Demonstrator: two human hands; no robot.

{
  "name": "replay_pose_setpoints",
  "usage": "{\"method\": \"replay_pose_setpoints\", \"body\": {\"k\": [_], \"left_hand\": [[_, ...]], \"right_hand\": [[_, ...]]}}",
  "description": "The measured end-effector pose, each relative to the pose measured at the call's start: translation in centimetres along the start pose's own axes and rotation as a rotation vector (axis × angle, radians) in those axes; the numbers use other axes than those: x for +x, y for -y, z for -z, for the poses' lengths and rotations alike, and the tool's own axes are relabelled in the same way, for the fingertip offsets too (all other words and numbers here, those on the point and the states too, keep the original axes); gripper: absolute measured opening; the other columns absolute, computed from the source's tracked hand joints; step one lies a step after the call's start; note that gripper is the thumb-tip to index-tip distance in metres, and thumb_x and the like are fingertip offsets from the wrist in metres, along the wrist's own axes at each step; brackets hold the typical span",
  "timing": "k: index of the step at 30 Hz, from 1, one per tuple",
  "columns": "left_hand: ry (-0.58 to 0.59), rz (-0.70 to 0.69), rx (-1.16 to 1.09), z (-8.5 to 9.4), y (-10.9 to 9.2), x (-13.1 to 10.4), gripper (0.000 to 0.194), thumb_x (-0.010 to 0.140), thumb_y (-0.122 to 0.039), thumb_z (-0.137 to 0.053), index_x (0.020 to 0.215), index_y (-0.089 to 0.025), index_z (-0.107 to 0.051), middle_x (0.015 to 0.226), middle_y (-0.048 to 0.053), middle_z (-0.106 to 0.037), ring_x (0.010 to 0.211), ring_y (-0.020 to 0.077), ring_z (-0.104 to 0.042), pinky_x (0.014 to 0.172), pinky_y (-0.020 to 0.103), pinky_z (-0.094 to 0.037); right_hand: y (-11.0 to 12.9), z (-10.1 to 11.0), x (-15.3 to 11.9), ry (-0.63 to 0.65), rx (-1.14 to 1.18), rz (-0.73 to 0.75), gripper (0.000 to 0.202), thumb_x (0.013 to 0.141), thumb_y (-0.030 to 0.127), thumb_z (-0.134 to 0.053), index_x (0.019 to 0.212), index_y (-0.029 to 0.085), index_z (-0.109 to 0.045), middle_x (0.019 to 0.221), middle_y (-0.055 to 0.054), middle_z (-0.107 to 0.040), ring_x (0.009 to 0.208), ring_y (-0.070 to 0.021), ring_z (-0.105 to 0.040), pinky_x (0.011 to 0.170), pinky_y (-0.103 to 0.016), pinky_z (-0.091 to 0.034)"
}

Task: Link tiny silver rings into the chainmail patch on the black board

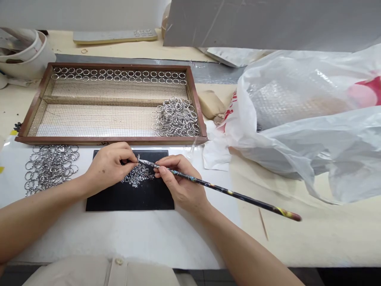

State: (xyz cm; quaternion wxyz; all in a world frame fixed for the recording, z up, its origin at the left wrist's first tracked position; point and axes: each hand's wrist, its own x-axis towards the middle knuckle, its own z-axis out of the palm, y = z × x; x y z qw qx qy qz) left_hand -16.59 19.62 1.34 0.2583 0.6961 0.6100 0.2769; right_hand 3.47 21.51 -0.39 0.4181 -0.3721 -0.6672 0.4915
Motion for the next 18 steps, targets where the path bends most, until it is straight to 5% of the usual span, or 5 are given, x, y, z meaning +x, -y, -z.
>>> {"method": "replay_pose_setpoints", "body": {"k": [18], "left_hand": [[-0.003, -0.003, 0.007, 0.04, -0.02, -0.03, 0.013, 0.073, -0.010, -0.062, 0.064, -0.017, -0.066, 0.071, -0.001, -0.061, 0.065, 0.0100, -0.054, 0.055, 0.023, -0.038]], "right_hand": [[0.03, -0.02, -0.03, 0.008, -0.004, 0.018, 0.003, 0.087, 0.024, -0.058, 0.087, 0.022, -0.060, 0.085, -0.003, -0.063, 0.073, -0.0134, -0.067, 0.061, -0.027, -0.060]]}}
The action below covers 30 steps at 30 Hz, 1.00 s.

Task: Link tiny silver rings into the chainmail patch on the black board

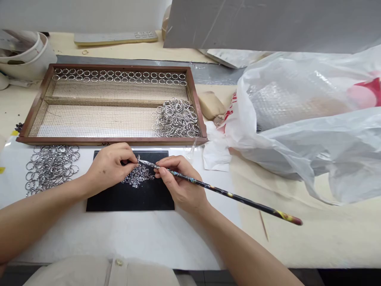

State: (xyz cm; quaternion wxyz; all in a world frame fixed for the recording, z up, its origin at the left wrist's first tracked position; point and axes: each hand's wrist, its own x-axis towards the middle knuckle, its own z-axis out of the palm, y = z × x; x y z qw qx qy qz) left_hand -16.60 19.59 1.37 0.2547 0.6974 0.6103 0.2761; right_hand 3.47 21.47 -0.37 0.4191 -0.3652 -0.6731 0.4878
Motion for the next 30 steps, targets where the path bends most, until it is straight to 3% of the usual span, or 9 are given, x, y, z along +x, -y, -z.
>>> {"method": "replay_pose_setpoints", "body": {"k": [16, 30], "left_hand": [[0.002, 0.003, 0.000, 0.08, -0.13, -0.01, 0.014, 0.073, -0.010, -0.059, 0.063, -0.018, -0.066, 0.071, -0.001, -0.062, 0.067, 0.0110, -0.055, 0.057, 0.023, -0.040], [0.009, 0.022, -0.020, 0.10, -0.23, 0.07, 0.014, 0.072, -0.009, -0.062, 0.064, -0.018, -0.069, 0.072, -0.001, -0.063, 0.067, 0.0112, -0.057, 0.057, 0.024, -0.040]], "right_hand": [[0.63, 0.07, 0.31, -0.045, -0.017, -0.014, 0.009, 0.088, 0.027, -0.057, 0.081, 0.022, -0.059, 0.082, -0.002, -0.063, 0.064, -0.0119, -0.064, 0.057, -0.027, -0.058], [0.12, 0.02, 0.02, -0.019, 0.011, -0.027, 0.004, 0.087, 0.025, -0.058, 0.085, 0.023, -0.060, 0.084, -0.002, -0.062, 0.072, -0.0142, -0.066, 0.060, -0.027, -0.058]]}}
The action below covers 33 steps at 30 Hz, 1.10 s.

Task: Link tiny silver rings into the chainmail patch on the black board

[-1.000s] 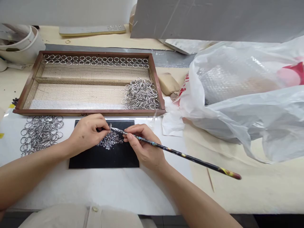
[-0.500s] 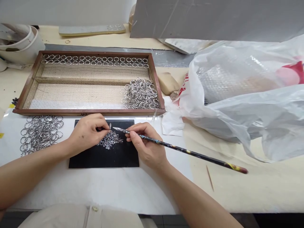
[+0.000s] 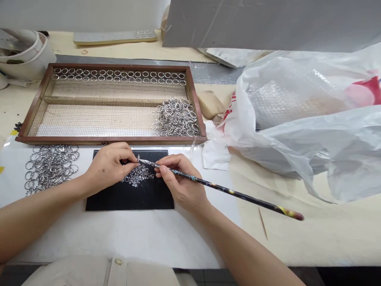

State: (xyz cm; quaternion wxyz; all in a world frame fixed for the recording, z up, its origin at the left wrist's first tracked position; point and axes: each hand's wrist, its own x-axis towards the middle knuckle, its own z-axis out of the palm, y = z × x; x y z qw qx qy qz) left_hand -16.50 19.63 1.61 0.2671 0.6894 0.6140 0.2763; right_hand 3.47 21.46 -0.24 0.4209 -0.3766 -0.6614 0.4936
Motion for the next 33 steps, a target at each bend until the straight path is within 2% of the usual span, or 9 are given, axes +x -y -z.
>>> {"method": "replay_pose_setpoints", "body": {"k": [25, 33], "left_hand": [[-0.002, -0.005, 0.007, -0.02, 0.12, -0.10, 0.013, 0.073, -0.011, -0.061, 0.065, -0.018, -0.068, 0.072, -0.001, -0.063, 0.066, 0.0110, -0.056, 0.056, 0.023, -0.040], [-0.015, -0.005, -0.028, 0.06, 0.09, -0.19, 0.013, 0.073, -0.012, -0.060, 0.065, -0.018, -0.068, 0.071, 0.000, -0.062, 0.065, 0.0108, -0.055, 0.055, 0.023, -0.041]], "right_hand": [[-0.05, -0.02, 0.06, 0.007, -0.023, 0.015, 0.005, 0.087, 0.027, -0.058, 0.086, 0.023, -0.060, 0.083, -0.003, -0.063, 0.074, -0.0161, -0.066, 0.061, -0.030, -0.058], [-0.25, 0.19, 0.16, -0.054, -0.004, -0.002, 0.007, 0.088, 0.028, -0.057, 0.084, 0.023, -0.060, 0.085, -0.002, -0.061, 0.066, -0.0131, -0.063, 0.062, -0.030, -0.056]]}}
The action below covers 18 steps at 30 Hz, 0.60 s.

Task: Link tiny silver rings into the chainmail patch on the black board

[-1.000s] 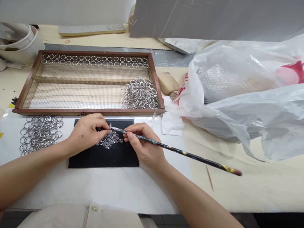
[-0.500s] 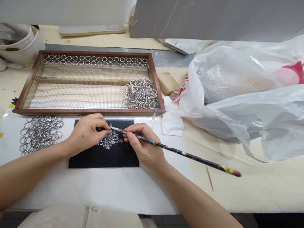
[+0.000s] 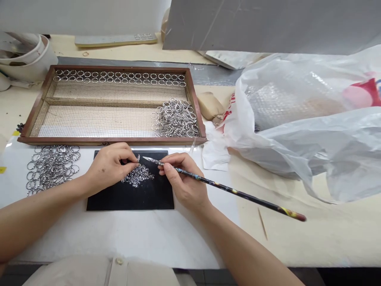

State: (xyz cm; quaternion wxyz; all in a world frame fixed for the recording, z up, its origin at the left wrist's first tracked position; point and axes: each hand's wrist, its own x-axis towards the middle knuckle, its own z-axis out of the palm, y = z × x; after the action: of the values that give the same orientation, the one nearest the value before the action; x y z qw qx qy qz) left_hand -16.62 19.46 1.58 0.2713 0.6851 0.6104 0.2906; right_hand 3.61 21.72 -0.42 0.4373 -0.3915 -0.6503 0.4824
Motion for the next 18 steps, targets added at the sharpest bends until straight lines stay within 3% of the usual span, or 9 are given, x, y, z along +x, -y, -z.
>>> {"method": "replay_pose_setpoints", "body": {"k": [7, 18], "left_hand": [[-0.085, 0.075, -0.118, 0.26, 0.24, -0.13, 0.009, 0.073, -0.013, -0.064, 0.065, -0.018, -0.066, 0.069, -0.001, -0.061, 0.062, 0.0094, -0.055, 0.056, 0.022, -0.043], [-0.131, 0.138, -0.137, 0.47, 0.21, -0.58, 0.006, 0.072, -0.013, -0.066, 0.067, -0.017, -0.067, 0.074, 0.000, -0.064, 0.069, 0.0107, -0.058, 0.061, 0.024, -0.045]], "right_hand": [[-0.80, 0.23, -0.04, -0.024, 0.050, -0.140, 0.008, 0.087, 0.030, -0.059, 0.090, 0.023, -0.062, 0.083, 0.000, -0.063, 0.073, -0.0145, -0.065, 0.069, -0.031, -0.056], [-0.40, -0.04, -0.22, -0.005, 0.104, -0.151, 0.012, 0.089, 0.029, -0.057, 0.094, 0.024, -0.066, 0.081, 0.000, -0.069, 0.076, -0.0140, -0.067, 0.075, -0.031, -0.054]]}}
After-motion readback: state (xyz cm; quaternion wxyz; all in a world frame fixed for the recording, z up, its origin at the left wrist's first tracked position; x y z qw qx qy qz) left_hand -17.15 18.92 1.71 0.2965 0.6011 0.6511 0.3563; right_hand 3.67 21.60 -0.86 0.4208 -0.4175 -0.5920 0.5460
